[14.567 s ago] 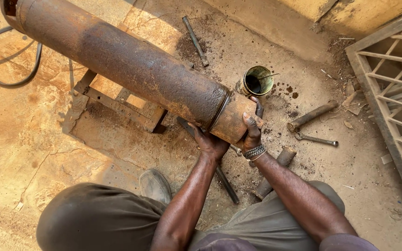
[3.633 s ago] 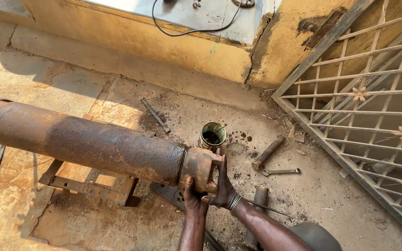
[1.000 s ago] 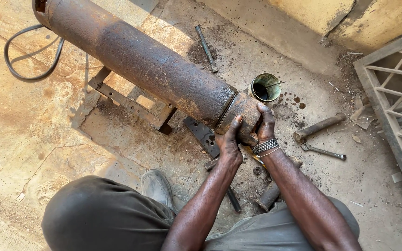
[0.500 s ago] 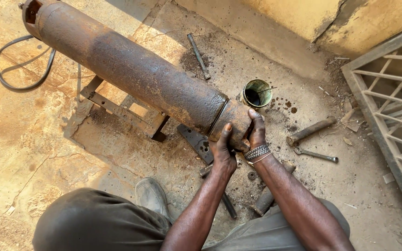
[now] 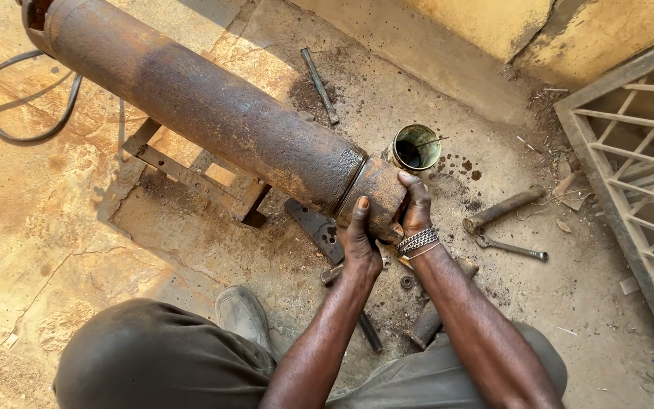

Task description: The person is repairing a large metal pipe. They use a hammer and chisel to remove a metal ring, then use a wrench to tighten a fitting onto the pipe. Finally, they use a hammer to secure the fitting in place.

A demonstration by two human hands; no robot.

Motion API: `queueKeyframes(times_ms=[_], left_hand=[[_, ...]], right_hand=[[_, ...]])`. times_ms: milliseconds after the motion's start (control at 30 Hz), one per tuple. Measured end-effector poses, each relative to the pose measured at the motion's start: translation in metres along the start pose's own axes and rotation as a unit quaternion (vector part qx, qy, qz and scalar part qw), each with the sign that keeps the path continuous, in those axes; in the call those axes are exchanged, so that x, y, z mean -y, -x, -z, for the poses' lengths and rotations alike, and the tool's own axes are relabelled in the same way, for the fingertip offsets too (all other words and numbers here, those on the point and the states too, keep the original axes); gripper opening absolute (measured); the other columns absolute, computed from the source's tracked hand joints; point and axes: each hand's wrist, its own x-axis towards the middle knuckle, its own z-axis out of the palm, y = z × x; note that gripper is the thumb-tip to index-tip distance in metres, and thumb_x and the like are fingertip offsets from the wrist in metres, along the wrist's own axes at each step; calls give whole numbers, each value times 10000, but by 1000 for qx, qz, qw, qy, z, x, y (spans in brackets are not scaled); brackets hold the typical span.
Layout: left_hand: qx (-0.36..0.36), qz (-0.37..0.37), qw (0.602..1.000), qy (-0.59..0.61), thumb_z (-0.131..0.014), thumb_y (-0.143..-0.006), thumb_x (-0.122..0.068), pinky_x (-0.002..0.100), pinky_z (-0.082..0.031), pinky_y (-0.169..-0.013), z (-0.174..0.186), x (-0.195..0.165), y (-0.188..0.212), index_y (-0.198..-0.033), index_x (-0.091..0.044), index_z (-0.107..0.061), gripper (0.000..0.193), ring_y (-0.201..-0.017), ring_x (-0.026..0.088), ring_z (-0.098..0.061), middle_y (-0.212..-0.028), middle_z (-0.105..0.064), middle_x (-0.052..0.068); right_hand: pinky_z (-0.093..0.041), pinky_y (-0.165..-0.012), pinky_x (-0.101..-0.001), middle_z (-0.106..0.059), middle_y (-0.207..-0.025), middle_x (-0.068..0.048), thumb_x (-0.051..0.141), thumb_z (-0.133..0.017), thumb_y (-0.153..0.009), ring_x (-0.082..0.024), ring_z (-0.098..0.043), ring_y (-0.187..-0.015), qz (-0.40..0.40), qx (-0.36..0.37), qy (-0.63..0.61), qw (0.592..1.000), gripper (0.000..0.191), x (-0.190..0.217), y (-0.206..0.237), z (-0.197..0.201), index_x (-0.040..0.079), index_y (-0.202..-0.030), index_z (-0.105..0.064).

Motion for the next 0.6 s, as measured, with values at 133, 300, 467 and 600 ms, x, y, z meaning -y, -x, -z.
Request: queueKeyframes(times_ms=[133,300,467,600], left_hand=[[122,18,984,125,-988,-586,-491,682,-249,-1201,20,6,-13,-1139,61,-277,1056,-1107,455,-216,-994,-359,179],[224,82,962,136,-979,-450,-549,701,-293,-1186,33,6,-30,-1125,-46,-517,960,-1397,404,-419,-1367,-539,159],[253,94,959,84,-980,-357,-550,684,-303,-1176,33,-4,-29,-1306,-114,-573,1120,-1387,408,-401,-1401,-507,163],[233,73,963,114,-999,-472,-483,656,-384,-1135,30,0,-23,-1078,-118,-620,803,-1180,315,-562,-1146,-619,84]], right_hand=[[-615,-795,-406,-655,-1097,-120,259,-685,-788,-248,-690,-978,53,35,8,998,602,-12,15,0,99,-1329,-475],[-439,-806,-412,-421,-1036,-168,188,-703,-880,-277,-458,-906,118,18,65,991,729,-26,26,2,101,-1544,-415],[-526,-1052,-371,-543,-1314,-92,253,-674,-850,-211,-550,-1205,176,76,57,980,690,-29,30,3,123,-1468,-397],[-511,-896,-416,-530,-1151,-115,252,-691,-845,-256,-511,-1014,101,39,52,993,710,-24,21,6,117,-1479,-398]])
